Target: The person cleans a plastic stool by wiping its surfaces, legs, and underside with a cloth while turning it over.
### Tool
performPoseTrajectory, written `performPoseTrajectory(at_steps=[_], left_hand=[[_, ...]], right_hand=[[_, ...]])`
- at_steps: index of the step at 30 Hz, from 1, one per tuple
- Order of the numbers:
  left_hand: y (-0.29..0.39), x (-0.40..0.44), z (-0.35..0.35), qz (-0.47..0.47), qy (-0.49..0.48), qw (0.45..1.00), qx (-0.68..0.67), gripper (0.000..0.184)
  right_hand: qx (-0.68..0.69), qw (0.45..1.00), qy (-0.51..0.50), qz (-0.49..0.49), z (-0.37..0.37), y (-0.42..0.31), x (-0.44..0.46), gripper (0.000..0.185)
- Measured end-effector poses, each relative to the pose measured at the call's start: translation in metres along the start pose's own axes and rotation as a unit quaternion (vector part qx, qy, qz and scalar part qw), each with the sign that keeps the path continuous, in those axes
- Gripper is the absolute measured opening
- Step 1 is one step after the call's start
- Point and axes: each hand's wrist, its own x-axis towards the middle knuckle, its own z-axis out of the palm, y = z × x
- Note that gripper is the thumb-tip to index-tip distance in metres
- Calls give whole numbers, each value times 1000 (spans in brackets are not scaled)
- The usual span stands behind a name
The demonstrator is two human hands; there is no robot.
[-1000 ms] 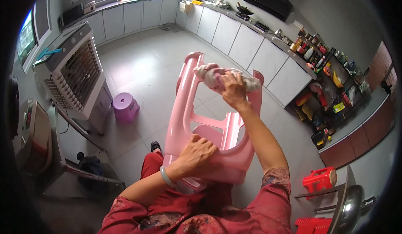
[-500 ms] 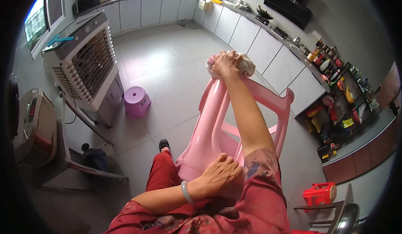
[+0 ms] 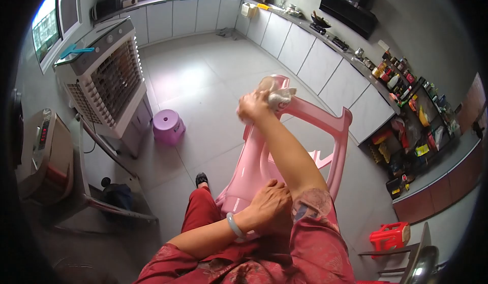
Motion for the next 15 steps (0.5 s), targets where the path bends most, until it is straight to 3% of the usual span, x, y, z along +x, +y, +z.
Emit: performPoseTrajectory(at_steps=[2,3,4,5,6,9,11,14,15], left_hand=[[4,-2,-6,-3,-5,1000,-12,16],[3,-4,1,11,56,998,-5,18],[1,-2,16,24,119,993,2,19],[0,-3,24,37,184,982,8,20],[1,-7,21,39,169,985,12,23],[5,-13,9,21,110,994,-7,29],[7,-12,4,-21,50,996,-66,30],[-2,-9,10,19,50,998,-19,26],[0,-8,10,20,48,999,-17,23]], right_hand=[[-31,997,-26,-62,3,-22,-37,40],[-33,996,-17,-85,16,-32,-49,39],[-43,988,-71,-128,24,-43,-55,37],[43,982,-83,-166,20,-51,-83,34],[36,960,-41,-275,33,-53,-97,32],[177,881,9,-438,50,-59,-113,34],[148,884,79,-437,47,-51,-115,31],[27,904,196,-380,24,-24,-103,26],[-24,892,302,-336,29,-10,-80,21]])
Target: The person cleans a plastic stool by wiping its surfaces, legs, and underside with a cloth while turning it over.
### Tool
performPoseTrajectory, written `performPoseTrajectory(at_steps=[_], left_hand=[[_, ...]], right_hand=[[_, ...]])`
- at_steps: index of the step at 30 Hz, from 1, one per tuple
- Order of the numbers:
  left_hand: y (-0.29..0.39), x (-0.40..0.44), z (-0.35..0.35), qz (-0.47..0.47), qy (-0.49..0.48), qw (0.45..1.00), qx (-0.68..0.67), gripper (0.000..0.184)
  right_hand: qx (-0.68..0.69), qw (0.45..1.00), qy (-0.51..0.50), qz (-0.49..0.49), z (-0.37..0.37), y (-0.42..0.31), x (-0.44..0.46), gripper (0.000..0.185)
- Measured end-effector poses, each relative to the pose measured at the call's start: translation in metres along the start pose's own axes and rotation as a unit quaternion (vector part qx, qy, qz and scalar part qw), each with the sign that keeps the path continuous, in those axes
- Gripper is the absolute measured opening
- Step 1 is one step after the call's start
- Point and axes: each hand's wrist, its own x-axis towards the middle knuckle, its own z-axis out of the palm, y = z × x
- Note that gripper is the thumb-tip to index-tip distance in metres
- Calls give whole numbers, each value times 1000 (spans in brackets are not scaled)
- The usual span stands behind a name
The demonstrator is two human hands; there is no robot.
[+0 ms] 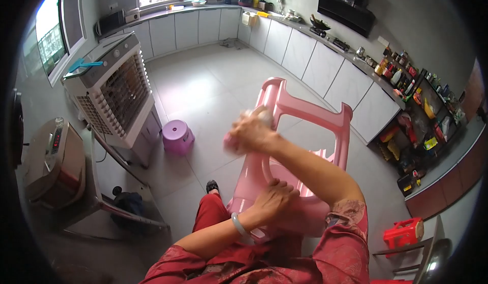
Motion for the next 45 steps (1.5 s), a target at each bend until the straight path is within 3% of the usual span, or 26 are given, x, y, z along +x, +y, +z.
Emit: performPoseTrajectory(at_steps=[1,4,5,6,11,14,20,26,30,33,36,38,40,45], left_hand=[[2,0,-1,1,-3,1000,5,21],[-1,-1,8,7,5,999,52,13],[-1,1,6,9,4,998,56,12],[-2,2,6,11,2,998,58,12],[-4,2,10,6,13,999,40,22],[2,5,-2,-4,17,1000,24,32],[5,6,0,1,39,999,1,35],[9,5,-7,-3,29,1000,-3,35],[10,7,-11,-8,6,1000,-2,39],[10,9,-14,-22,-21,1000,-2,41],[7,10,-15,-19,-23,1000,-4,40],[7,10,-15,-8,-4,1000,-8,39],[9,12,-15,6,27,1000,-12,37],[6,14,-18,2,6,1000,5,37]], right_hand=[[-86,996,33,19,5,27,0,20],[-154,970,76,173,16,96,-17,27],[-48,968,129,209,35,120,-26,22],[-29,963,152,221,32,126,-36,25],[-55,922,181,338,14,138,-84,29],[-29,894,144,423,12,152,-134,25],[-17,868,211,448,12,169,-231,21],[-134,810,311,479,28,162,-250,24],[-152,794,307,502,26,156,-246,25],[-283,848,304,329,-5,126,-236,28],[-223,862,268,369,14,132,-250,23],[-129,802,213,543,29,151,-260,27],[-60,769,193,607,31,163,-272,32],[71,763,230,600,51,195,-294,33]])
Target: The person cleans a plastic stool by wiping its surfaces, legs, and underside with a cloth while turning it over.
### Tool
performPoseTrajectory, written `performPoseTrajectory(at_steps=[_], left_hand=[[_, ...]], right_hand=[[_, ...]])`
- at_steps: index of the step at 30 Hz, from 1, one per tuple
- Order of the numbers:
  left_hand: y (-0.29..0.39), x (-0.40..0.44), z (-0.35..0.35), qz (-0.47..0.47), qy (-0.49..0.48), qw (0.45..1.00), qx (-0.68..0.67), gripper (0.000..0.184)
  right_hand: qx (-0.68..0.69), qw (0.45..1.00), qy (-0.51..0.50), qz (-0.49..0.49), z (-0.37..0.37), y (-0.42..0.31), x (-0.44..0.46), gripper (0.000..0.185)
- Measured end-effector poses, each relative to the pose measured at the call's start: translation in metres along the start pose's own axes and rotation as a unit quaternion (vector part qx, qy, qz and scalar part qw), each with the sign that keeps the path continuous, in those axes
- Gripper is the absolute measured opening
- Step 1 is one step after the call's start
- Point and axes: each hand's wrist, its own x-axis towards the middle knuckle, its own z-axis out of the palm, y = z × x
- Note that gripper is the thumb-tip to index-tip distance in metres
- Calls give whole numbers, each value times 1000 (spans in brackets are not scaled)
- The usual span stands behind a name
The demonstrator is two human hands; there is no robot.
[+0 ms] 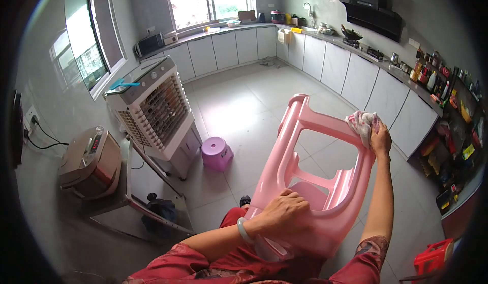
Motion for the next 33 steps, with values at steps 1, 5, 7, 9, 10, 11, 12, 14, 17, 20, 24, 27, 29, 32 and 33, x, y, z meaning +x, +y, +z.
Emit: performPoseTrajectory(at_steps=[1,5,7,9,10,11,12,14,17,20,24,27,29,32,33], left_hand=[[0,0,1,-3,-5,1000,4,38],[1,-2,1,13,8,1000,6,38],[2,-4,2,7,-4,1000,7,39],[2,-3,1,10,-3,1000,5,39],[3,-3,1,11,-3,1000,4,39],[3,-3,0,10,-4,1000,5,38],[4,-3,-2,9,-6,1000,7,38],[5,-2,-1,9,-7,1000,12,38],[4,-4,3,3,-10,1000,19,37],[5,-4,4,-10,-21,1000,17,36],[18,2,-8,-32,-20,999,0,32],[17,4,-10,-41,-36,998,-9,29],[13,3,-8,-43,-59,997,-9,28],[10,1,-7,-43,-74,996,-27,28],[9,1,-7,-38,-58,996,-47,29]], right_hand=[[7,1000,-9,0,-1,1,-2,33],[26,999,-19,-15,-12,-1,-20,30],[39,998,-21,-34,-23,-2,-39,29],[59,996,-34,-56,-36,-3,-59,28],[73,995,-40,-63,-43,-5,-71,28],[86,993,-46,-71,-52,-11,-83,29],[99,991,-51,-78,-60,-17,-95,29],[105,990,-22,-89,-70,-29,-123,32],[76,991,-50,-96,-100,-64,-163,36],[62,990,-35,-125,-122,-93,-200,29],[102,987,-58,-109,-153,-133,-260,32],[145,980,-77,-113,-162,-153,-293,40],[156,978,-72,-120,-162,-159,-308,43],[165,979,-57,-107,-165,-168,-319,38],[162,978,-65,-116,-166,-169,-320,38]])
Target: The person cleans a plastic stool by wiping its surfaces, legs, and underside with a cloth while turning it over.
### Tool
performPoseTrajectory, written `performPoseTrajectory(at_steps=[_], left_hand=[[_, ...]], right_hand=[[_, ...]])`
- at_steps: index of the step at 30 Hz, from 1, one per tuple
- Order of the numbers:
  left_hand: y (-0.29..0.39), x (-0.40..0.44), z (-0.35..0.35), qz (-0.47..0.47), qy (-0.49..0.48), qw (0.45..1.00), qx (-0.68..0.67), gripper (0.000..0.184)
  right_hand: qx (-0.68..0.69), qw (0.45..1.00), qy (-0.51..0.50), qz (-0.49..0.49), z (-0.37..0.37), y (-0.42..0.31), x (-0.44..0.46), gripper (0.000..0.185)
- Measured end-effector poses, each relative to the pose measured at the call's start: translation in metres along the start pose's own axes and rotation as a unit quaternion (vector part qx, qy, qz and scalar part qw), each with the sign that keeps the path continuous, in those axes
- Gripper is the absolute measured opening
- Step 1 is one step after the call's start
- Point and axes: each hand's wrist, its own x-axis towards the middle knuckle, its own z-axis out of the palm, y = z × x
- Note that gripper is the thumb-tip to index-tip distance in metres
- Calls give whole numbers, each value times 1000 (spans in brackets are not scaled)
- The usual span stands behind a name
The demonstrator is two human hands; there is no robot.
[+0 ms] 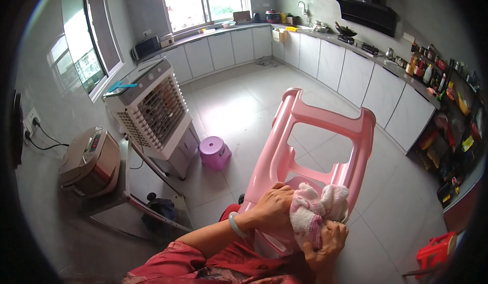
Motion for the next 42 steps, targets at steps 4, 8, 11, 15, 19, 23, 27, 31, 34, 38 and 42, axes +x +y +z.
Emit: performPoseTrajectory(at_steps=[4,8,11,15,19,23,27,31,34,38,42], left_hand=[[-16,-4,4,21,25,999,-27,32],[-23,-4,6,27,28,999,-32,33],[-26,-5,6,32,3,999,-3,30],[-43,1,2,101,-39,994,-4,20],[-58,23,-35,49,-125,975,178,15],[-88,32,-28,47,-182,973,132,22],[-105,28,-16,75,-154,977,131,37],[-67,41,-35,-34,-280,947,152,60],[-58,42,-42,-52,-299,944,132,67],[-63,39,-37,-44,-289,949,120,67],[-68,37,-36,-40,-265,958,103,65]], right_hand=[[-14,996,-52,-70,-2,-13,-3,38],[-31,986,-93,-134,5,-28,-5,37],[-25,986,-93,-134,6,-27,-7,36],[-33,988,-74,-129,-1,-30,-7,31],[-38,988,-74,-126,-3,-26,-12,30],[-32,973,-135,-185,1,-29,-7,28],[-3,951,-132,-280,47,-49,13,26],[44,920,-96,-376,98,-88,45,24],[-91,879,-343,-318,132,-117,63,24],[-104,859,-434,-251,179,-113,58,24],[-84,869,-370,-317,131,-114,69,26]])
